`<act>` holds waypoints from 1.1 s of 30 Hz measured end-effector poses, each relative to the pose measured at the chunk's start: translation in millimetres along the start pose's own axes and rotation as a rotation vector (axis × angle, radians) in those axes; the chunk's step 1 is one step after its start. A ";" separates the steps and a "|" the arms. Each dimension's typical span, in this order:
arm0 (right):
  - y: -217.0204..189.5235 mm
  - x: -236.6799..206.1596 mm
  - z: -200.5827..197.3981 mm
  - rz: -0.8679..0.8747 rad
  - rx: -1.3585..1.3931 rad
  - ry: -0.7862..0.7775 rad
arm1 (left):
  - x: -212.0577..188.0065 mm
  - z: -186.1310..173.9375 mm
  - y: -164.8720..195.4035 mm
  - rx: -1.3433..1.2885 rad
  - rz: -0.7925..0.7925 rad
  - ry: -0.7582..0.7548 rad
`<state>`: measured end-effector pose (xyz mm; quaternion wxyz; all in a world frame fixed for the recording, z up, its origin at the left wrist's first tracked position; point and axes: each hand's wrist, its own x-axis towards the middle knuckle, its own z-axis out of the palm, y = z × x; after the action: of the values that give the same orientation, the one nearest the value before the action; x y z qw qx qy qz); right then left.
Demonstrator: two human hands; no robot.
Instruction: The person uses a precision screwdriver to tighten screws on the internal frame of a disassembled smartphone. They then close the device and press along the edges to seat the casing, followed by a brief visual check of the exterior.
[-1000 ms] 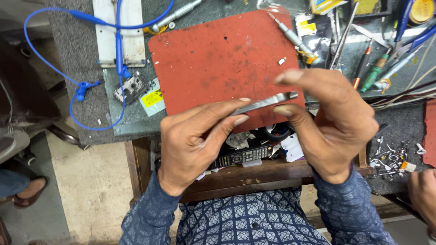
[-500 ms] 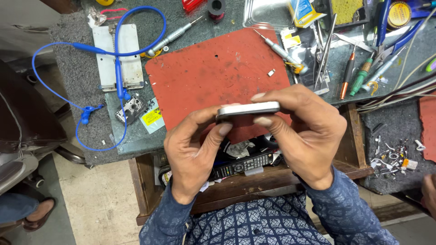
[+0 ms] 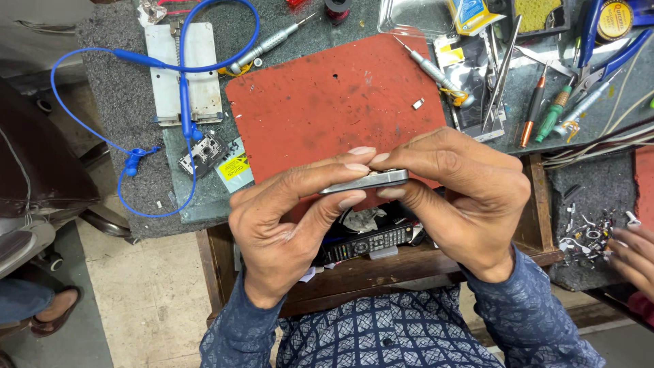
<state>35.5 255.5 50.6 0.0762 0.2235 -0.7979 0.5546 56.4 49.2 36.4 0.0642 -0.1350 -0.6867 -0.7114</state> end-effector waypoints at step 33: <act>32.9 -28.5 42.8 -0.333 -0.688 -0.071 | -29.7 -11.3 -2.7 0.247 -0.168 0.228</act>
<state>51.7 233.2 -4.0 0.2081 0.3304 -0.8923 0.2266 82.8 35.3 25.2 0.0981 0.0133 -0.7661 -0.6350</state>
